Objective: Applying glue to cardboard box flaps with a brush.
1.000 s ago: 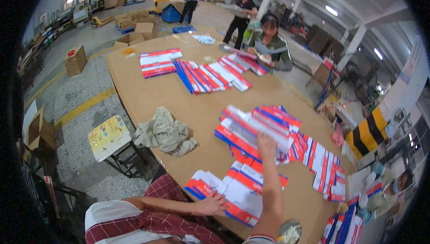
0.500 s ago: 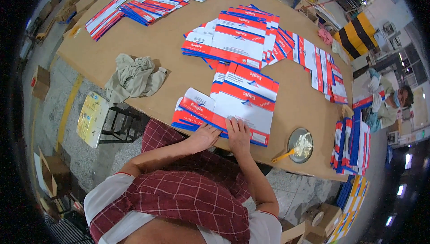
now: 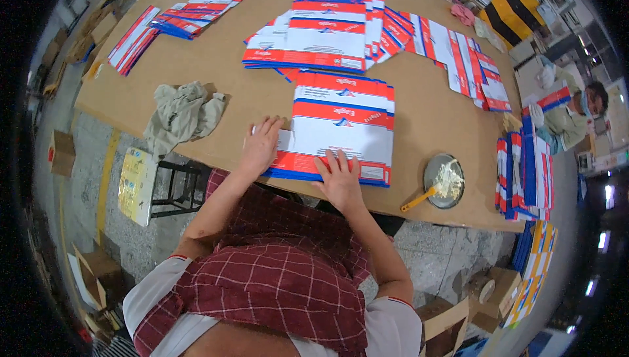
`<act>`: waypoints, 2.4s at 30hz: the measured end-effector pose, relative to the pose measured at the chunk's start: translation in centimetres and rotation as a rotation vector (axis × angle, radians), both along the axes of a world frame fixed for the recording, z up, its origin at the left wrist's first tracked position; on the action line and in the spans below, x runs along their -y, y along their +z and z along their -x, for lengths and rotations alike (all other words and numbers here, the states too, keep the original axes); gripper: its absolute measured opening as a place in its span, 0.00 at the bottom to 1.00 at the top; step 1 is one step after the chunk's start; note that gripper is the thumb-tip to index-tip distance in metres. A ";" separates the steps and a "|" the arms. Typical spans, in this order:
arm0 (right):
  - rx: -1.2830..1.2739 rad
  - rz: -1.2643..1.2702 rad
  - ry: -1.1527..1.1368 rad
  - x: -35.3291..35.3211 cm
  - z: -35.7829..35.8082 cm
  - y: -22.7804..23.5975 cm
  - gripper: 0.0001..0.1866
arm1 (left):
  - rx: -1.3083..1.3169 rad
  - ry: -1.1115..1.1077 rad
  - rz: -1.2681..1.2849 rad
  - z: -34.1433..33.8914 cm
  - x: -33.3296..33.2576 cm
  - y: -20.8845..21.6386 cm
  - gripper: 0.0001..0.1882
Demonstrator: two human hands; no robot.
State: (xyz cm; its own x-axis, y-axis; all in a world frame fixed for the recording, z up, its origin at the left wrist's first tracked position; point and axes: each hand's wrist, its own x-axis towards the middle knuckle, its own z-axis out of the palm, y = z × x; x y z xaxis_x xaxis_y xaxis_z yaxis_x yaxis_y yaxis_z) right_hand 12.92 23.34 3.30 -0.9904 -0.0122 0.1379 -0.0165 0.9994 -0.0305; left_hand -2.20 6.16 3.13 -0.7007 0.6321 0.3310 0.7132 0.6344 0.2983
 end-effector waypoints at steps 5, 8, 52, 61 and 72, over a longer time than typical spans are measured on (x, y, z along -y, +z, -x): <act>-0.203 0.219 0.008 -1.1 -1.7 0.2 0.24 | 0.116 -0.029 0.118 -0.3 0.1 -1.5 0.23; -0.524 0.232 -0.320 -5.1 -6.2 1.1 0.16 | 0.073 0.007 0.040 -0.6 0.7 -0.8 0.25; -0.904 0.926 -1.003 -24.4 -11.9 -0.2 0.09 | 0.068 0.019 -0.293 0.0 1.0 -2.1 0.14; -0.744 0.814 -0.930 -23.5 -13.8 -0.3 0.09 | 0.054 0.014 -0.325 -0.4 0.4 -2.1 0.13; -0.805 1.000 -0.935 -23.0 -14.6 0.6 0.08 | 0.058 -0.023 -0.329 0.1 0.5 -1.8 0.12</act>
